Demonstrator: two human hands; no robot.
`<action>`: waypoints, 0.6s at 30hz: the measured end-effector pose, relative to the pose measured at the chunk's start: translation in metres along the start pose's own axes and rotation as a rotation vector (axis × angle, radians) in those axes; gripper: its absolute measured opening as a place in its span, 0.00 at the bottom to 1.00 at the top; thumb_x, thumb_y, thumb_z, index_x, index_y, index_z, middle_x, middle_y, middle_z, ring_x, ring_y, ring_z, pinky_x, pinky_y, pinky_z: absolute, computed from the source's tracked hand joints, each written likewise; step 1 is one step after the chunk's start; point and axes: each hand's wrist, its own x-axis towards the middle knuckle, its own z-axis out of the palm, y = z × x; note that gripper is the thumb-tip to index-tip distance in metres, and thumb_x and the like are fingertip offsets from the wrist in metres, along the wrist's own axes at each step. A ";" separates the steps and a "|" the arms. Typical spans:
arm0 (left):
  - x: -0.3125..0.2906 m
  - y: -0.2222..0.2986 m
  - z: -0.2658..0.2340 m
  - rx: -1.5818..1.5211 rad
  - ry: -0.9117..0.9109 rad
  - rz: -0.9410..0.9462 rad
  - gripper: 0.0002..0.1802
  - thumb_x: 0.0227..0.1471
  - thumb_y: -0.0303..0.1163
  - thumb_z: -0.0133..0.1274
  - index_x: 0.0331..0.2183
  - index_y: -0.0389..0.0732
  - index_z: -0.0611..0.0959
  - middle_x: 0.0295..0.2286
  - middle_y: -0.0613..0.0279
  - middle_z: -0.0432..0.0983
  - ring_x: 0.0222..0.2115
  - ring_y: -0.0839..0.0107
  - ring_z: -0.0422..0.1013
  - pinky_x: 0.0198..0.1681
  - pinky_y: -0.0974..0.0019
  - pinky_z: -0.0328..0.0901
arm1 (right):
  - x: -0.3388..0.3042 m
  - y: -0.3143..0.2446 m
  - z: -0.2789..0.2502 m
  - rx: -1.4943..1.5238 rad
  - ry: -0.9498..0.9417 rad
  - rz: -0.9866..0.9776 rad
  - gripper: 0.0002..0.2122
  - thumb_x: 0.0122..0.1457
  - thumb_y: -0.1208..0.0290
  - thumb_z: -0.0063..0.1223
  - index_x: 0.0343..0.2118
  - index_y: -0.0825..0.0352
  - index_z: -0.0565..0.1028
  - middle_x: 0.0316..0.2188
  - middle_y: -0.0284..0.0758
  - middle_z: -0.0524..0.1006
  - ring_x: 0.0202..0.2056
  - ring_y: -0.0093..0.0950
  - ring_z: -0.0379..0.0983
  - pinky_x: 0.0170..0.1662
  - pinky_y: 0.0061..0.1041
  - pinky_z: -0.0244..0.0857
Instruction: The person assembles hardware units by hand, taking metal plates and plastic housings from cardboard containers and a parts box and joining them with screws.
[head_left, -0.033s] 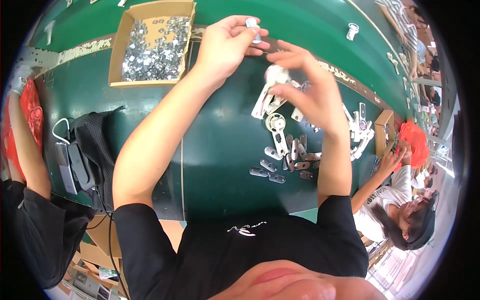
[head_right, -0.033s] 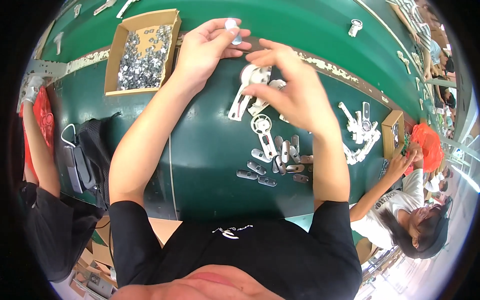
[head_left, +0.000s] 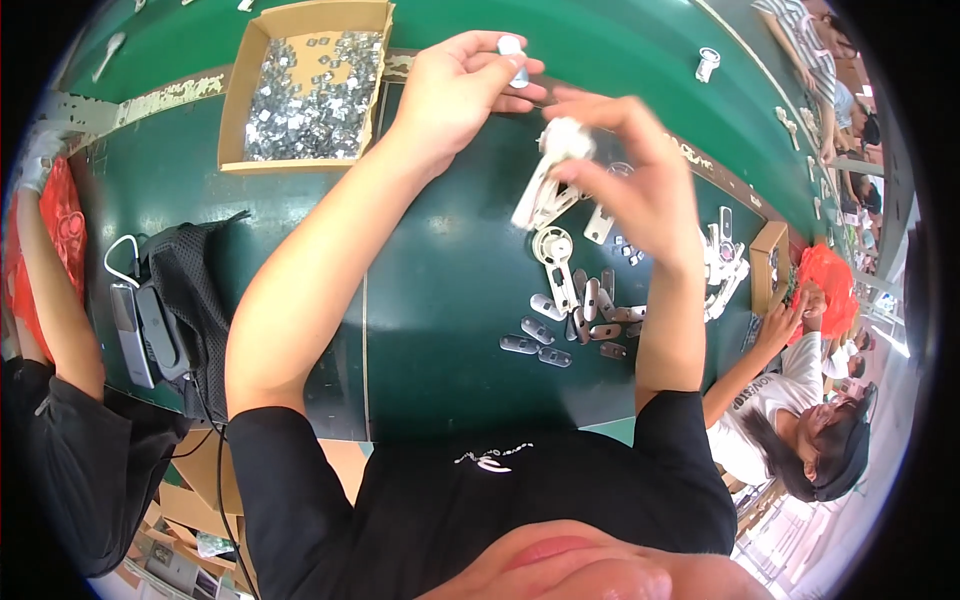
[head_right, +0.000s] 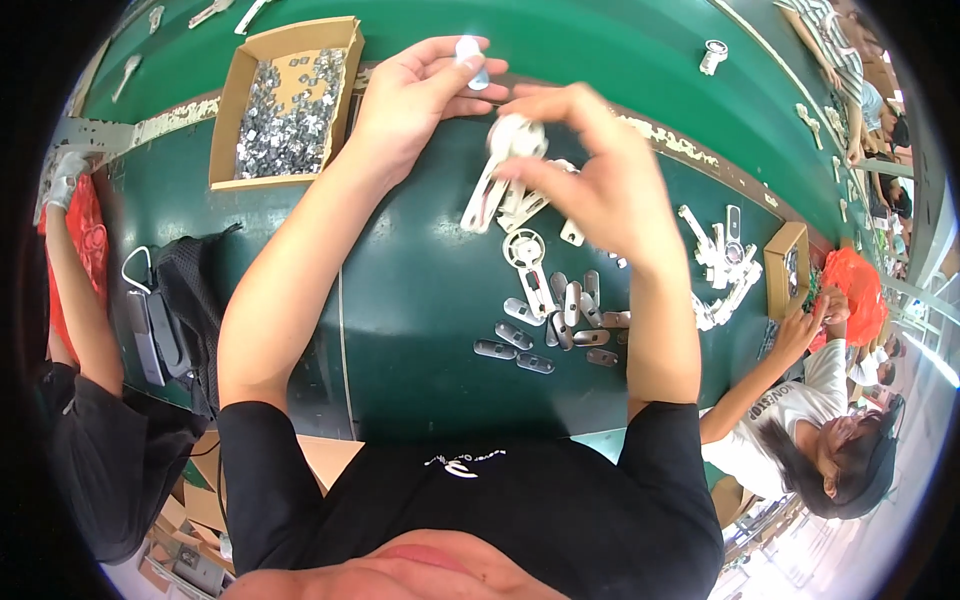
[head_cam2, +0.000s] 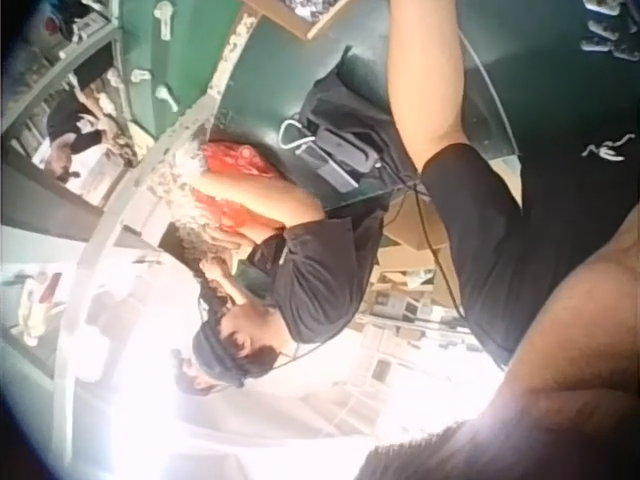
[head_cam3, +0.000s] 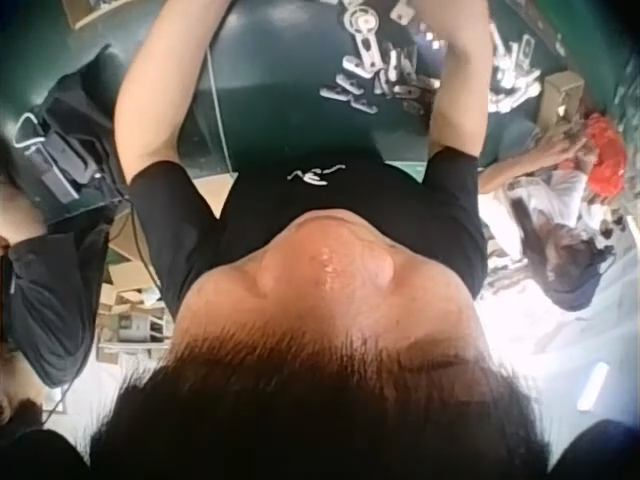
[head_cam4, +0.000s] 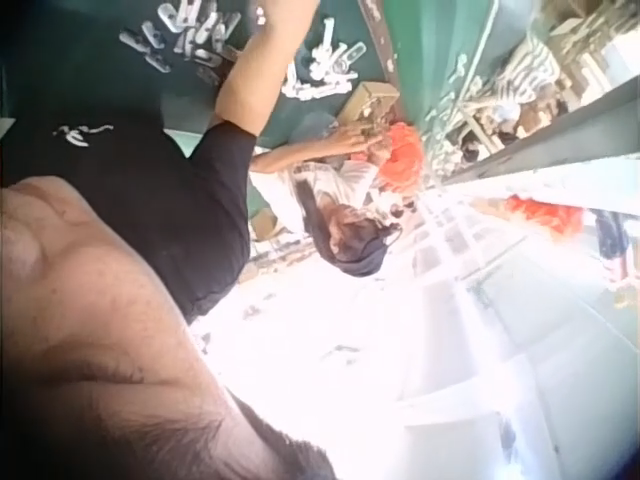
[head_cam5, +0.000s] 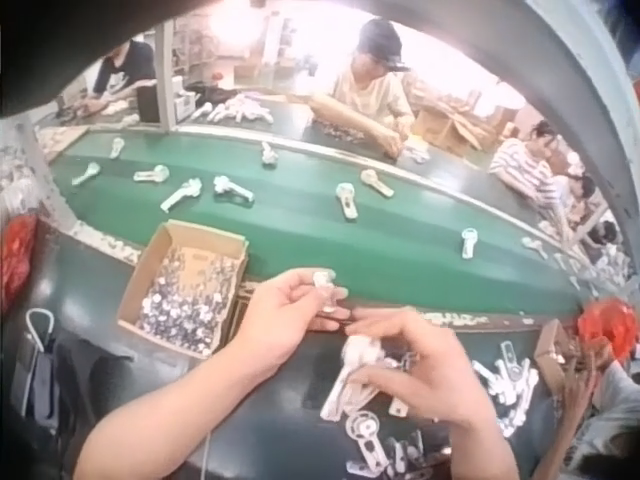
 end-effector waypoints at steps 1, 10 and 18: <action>0.000 -0.001 0.001 -0.005 0.000 -0.003 0.18 0.65 0.32 0.55 0.52 0.31 0.77 0.45 0.48 0.82 0.41 0.65 0.81 0.45 0.67 0.77 | 0.002 0.002 -0.003 0.152 0.063 0.075 0.18 0.52 0.79 0.71 0.46 0.70 0.76 0.42 0.36 0.82 0.50 0.31 0.79 0.55 0.33 0.71; 0.002 -0.002 0.002 -0.065 -0.167 -0.122 0.25 0.71 0.43 0.45 0.51 0.29 0.79 0.42 0.48 0.82 0.39 0.63 0.81 0.47 0.63 0.77 | 0.054 0.004 -0.021 0.421 0.259 0.332 0.14 0.61 0.77 0.62 0.50 0.70 0.78 0.37 0.32 0.81 0.29 0.16 0.72 0.30 0.16 0.66; 0.001 -0.004 0.004 -0.016 -0.203 -0.083 0.27 0.71 0.46 0.44 0.50 0.28 0.80 0.39 0.50 0.83 0.38 0.64 0.81 0.42 0.64 0.77 | 0.063 0.018 -0.001 0.548 0.211 0.367 0.13 0.64 0.75 0.61 0.51 0.71 0.80 0.36 0.30 0.82 0.33 0.16 0.76 0.36 0.14 0.69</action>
